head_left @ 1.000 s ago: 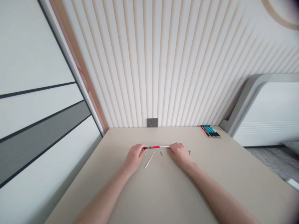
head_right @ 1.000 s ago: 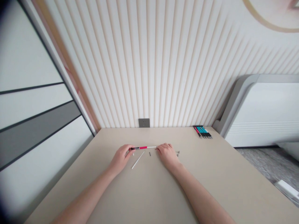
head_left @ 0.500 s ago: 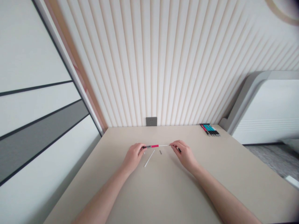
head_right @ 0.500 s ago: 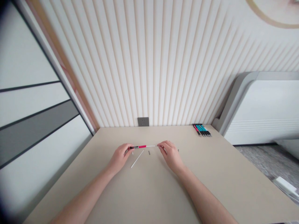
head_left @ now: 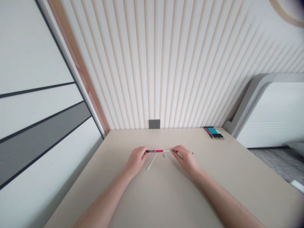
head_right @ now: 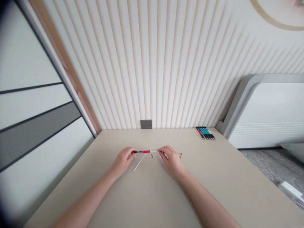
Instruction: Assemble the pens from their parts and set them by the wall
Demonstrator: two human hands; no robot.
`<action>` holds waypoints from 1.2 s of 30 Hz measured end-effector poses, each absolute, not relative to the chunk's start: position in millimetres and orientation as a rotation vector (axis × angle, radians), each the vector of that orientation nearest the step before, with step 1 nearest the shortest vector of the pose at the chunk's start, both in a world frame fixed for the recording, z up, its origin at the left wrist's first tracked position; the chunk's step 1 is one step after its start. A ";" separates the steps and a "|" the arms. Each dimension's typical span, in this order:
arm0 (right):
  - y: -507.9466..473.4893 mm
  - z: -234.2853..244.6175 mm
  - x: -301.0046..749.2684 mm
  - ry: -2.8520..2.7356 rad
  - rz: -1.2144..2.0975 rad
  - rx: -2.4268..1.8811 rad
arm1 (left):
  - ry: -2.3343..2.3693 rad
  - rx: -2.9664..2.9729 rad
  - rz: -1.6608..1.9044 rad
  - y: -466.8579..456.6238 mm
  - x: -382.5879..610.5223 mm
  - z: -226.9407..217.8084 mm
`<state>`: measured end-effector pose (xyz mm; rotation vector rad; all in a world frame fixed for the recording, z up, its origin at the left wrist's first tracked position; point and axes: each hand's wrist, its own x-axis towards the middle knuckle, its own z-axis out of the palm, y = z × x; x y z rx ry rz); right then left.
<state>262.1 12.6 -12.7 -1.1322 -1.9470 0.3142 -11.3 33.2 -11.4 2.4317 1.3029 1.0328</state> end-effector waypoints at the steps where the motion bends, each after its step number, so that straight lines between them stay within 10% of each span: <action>1: 12.1 -14.0 261.0 -1.947 0.332 -1.127 | 1.278 2.447 1.030 32.8 -11.0 -11.2; 36: 13.4 -16.3 268.8 -1.683 0.799 -1.095 | 1.076 2.496 1.176 11.2 -2.1 5.9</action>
